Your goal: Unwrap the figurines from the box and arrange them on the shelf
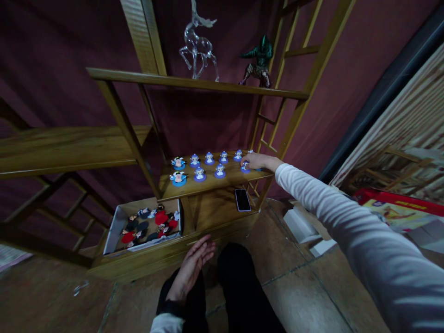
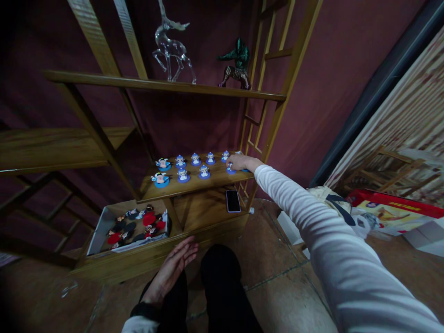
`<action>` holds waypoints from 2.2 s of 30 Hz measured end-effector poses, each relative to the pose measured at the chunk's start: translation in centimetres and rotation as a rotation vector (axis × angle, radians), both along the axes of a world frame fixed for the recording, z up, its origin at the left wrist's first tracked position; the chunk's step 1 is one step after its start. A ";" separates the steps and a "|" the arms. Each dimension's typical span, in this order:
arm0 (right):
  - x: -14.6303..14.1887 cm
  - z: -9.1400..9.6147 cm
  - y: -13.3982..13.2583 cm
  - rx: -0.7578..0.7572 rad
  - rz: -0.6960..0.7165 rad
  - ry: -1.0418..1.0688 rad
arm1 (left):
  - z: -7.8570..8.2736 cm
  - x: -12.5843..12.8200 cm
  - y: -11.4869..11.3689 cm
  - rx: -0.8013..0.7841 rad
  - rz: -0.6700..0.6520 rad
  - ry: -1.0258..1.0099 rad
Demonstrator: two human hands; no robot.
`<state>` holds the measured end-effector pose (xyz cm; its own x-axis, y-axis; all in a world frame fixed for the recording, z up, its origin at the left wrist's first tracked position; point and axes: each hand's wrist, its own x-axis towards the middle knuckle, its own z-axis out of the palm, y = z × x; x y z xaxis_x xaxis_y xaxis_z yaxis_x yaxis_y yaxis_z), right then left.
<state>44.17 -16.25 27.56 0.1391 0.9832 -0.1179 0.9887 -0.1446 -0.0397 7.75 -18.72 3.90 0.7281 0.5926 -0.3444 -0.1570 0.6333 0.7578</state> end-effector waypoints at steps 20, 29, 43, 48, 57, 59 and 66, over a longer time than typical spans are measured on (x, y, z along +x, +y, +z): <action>-6.3 -3.4 3.9 0.185 0.123 0.341 | 0.0 -0.7 -0.1 -0.003 0.003 -0.056; -6.6 -3.5 3.8 0.220 0.140 0.360 | -0.2 -0.7 0.0 -0.008 0.008 -0.058; -6.1 -4.1 4.0 0.266 0.164 0.405 | -0.7 -0.8 0.1 -0.003 0.004 -0.073; -5.9 -3.4 4.3 0.313 0.197 0.496 | -0.7 -0.8 0.2 -0.006 -0.007 -0.058; -6.4 -1.2 4.4 0.267 0.222 0.303 | -0.5 -0.7 0.2 -0.006 -0.007 -0.037; -6.1 -0.8 4.0 0.268 0.193 0.275 | -0.5 -0.8 0.1 0.001 -0.007 -0.042; -4.2 0.3 2.5 0.207 0.081 0.114 | -0.9 -0.6 0.2 0.013 0.000 -0.043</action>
<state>39.95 -13.72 27.84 0.0558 0.9955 0.0771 0.9842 -0.0419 -0.1718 7.11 -18.47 2.97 0.7422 0.5967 -0.3051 -0.1891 0.6233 0.7588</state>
